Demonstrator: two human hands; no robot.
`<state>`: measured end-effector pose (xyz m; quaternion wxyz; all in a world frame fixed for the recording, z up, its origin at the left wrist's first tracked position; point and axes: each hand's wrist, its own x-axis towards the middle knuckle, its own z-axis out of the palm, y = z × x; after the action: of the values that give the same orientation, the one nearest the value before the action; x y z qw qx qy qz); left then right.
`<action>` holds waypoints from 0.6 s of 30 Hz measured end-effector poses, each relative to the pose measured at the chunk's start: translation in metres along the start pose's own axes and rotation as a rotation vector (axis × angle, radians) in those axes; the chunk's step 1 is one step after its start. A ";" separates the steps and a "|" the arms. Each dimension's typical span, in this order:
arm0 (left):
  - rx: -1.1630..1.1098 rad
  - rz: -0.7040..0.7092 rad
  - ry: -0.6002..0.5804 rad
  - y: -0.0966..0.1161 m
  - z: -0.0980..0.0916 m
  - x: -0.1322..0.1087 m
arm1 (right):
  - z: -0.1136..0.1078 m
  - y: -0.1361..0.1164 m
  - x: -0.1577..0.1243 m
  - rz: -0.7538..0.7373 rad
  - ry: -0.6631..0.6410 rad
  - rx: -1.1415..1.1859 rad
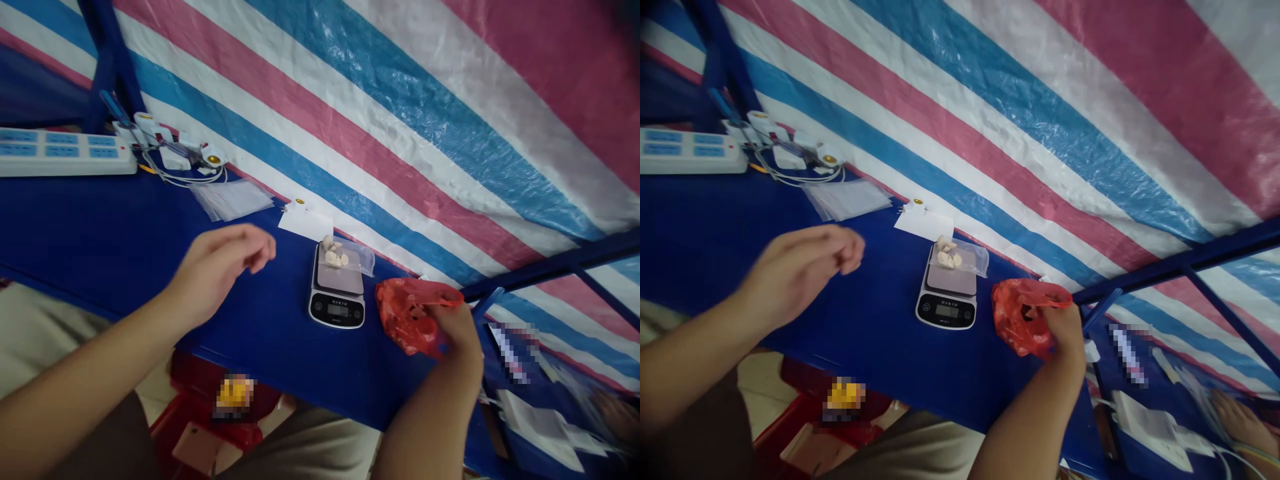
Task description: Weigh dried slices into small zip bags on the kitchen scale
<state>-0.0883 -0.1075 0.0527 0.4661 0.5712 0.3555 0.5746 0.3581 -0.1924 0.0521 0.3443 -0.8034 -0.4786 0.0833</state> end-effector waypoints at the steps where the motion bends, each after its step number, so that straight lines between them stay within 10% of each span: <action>1: -0.043 -0.018 -0.007 -0.009 0.005 0.014 | -0.005 0.000 -0.003 0.068 0.001 0.102; 6: 0.175 -0.046 0.085 -0.073 0.035 0.089 | -0.014 -0.011 -0.014 0.206 -0.319 0.521; 11: 0.377 0.159 0.138 -0.113 0.037 0.103 | 0.006 -0.047 -0.024 0.052 -0.659 0.616; 18: 0.430 0.190 0.040 -0.114 0.031 0.100 | 0.053 -0.076 -0.017 0.001 -0.520 0.531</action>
<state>-0.0339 0.0181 -0.0192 0.2704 0.6768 0.4235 0.5380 0.2708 -0.1589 0.0571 0.4077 -0.6384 -0.5112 0.4061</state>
